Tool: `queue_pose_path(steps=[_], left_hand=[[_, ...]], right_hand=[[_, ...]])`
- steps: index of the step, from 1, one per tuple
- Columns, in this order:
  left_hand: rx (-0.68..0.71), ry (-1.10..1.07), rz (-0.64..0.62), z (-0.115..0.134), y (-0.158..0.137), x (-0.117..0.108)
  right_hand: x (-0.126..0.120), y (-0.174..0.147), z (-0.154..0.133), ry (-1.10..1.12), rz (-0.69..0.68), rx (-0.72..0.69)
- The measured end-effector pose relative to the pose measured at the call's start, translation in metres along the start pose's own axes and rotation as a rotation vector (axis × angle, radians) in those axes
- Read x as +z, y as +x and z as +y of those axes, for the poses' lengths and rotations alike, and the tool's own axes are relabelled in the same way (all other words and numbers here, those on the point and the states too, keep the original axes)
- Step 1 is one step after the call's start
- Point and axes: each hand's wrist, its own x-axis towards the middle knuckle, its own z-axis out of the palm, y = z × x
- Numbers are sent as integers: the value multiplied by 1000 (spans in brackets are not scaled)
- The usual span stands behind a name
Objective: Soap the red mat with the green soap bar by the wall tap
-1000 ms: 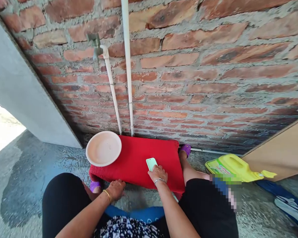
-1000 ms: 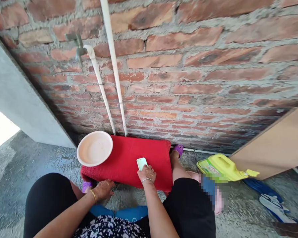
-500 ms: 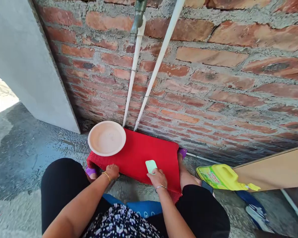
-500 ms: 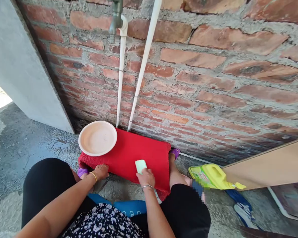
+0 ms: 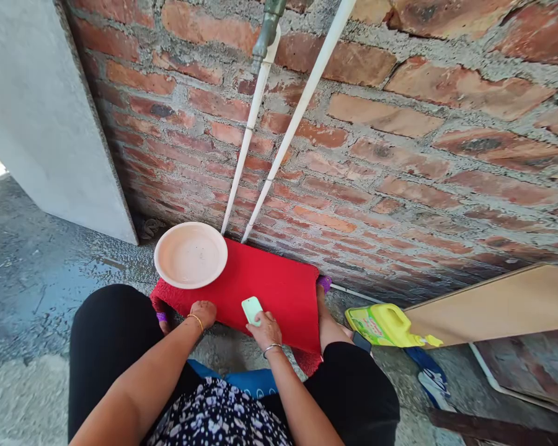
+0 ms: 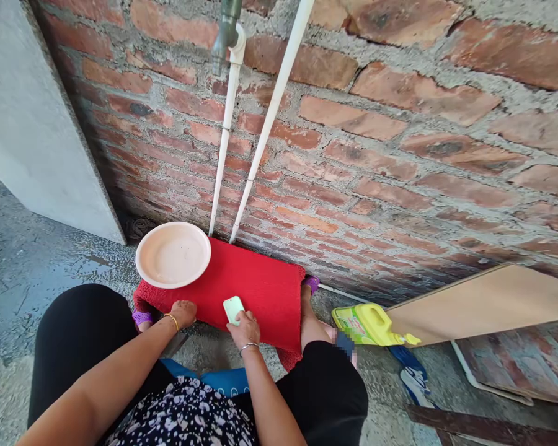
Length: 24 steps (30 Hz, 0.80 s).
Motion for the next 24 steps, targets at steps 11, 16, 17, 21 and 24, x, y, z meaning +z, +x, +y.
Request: queue_pose_path(steps=[11, 16, 17, 21, 24], left_hand=[[-36, 50, -40, 12, -9, -14], [-27, 46, 82, 20, -19, -22], [-40, 42, 117, 19, -20, -23], [-106, 36, 241, 11, -15, -21], [-161, 44, 253, 7, -10, -14]], right_hand=[[-24, 4, 75, 129, 139, 335], [0, 8, 6, 77, 61, -4], [-1, 9, 5, 70, 48, -4], [-15, 14, 43, 83, 63, 189], [-26, 17, 80, 116, 107, 420]])
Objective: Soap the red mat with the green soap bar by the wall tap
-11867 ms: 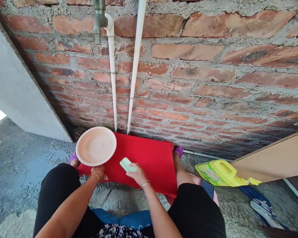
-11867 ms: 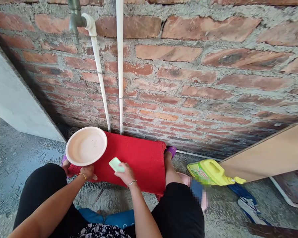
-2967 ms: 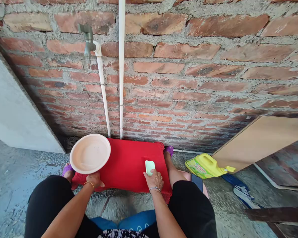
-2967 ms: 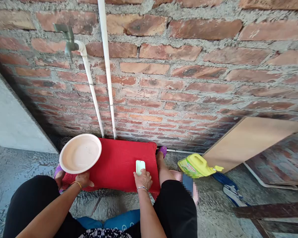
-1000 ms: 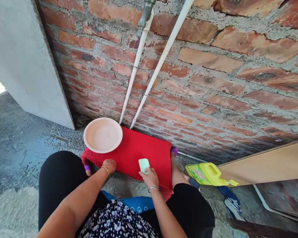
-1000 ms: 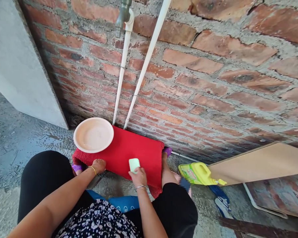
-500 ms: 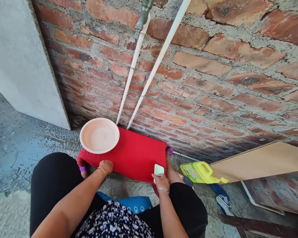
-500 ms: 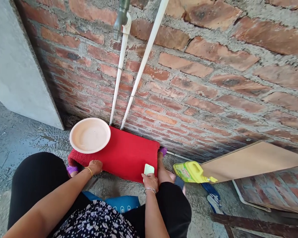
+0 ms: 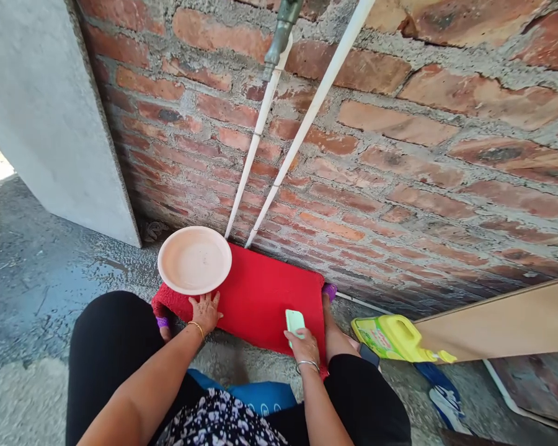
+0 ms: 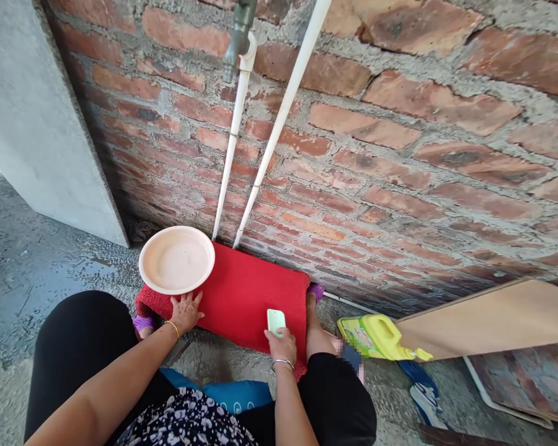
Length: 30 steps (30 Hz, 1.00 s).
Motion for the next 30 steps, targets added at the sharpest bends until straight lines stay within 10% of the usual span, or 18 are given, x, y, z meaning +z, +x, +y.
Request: queue_pose_path(steps=[4, 14, 23, 30], left_hand=[[-31, 36, 15, 3, 1, 9], [-91, 62, 121, 5, -5, 12], [-34, 104, 117, 9, -1, 13], [-24, 98, 68, 9, 0, 7]], right_hand=[[5, 4, -10, 71, 62, -9], [53, -40, -169, -40, -53, -611], [45, -11, -137, -53, -10, -394], [66, -35, -169, -70, -14, -592]])
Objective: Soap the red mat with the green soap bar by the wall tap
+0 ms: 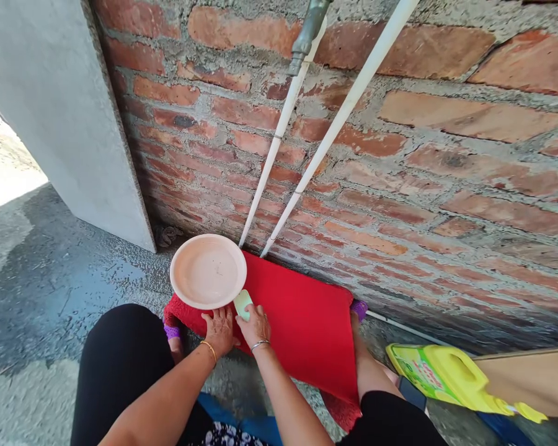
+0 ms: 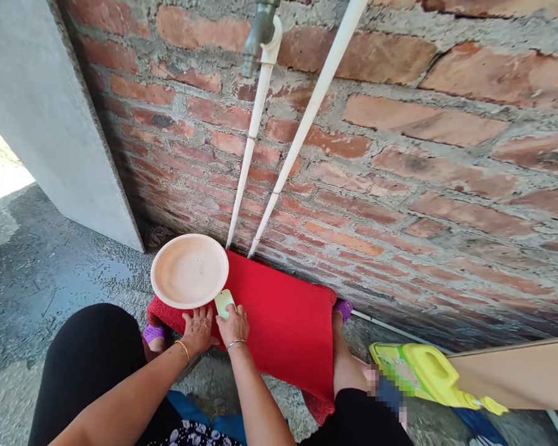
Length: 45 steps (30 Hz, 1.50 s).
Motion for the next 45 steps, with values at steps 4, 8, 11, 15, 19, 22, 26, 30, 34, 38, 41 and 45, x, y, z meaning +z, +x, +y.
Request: queue_pose_path(steps=[4, 8, 11, 15, 19, 22, 26, 30, 34, 38, 41, 45], left_hand=[[-12, -14, -17, 2, 1, -1], [16, -8, -77, 7, 3, 1], [25, 36, -70, 12, 4, 4], [13, 90, -51, 17, 8, 7], [11, 124, -30, 18, 12, 10], [5, 145, -20, 19, 14, 13], [6, 164, 11, 20, 15, 18], [4, 152, 50, 20, 14, 22], [7, 132, 56, 20, 14, 21], [6, 144, 21, 19, 15, 20], [5, 162, 20, 19, 16, 23], [8, 189, 36, 18, 17, 27]], right_hand=[[-13, 4, 39, -13, 45, 42], [-34, -6, 134, 84, 138, 409], [-38, -12, 180, 125, 250, 632], [-26, 4, 153, 153, 268, 484], [-14, 36, 78, 127, 181, 138], [-16, 50, 56, 104, 107, 14], [-32, 43, 104, 116, 105, 110], [-47, 24, 173, 114, 281, 526], [-46, 29, 171, 178, 331, 616], [-38, 66, 94, 241, 239, 288], [-36, 94, 33, 183, 121, 65], [-40, 116, 3, 56, 13, -70]])
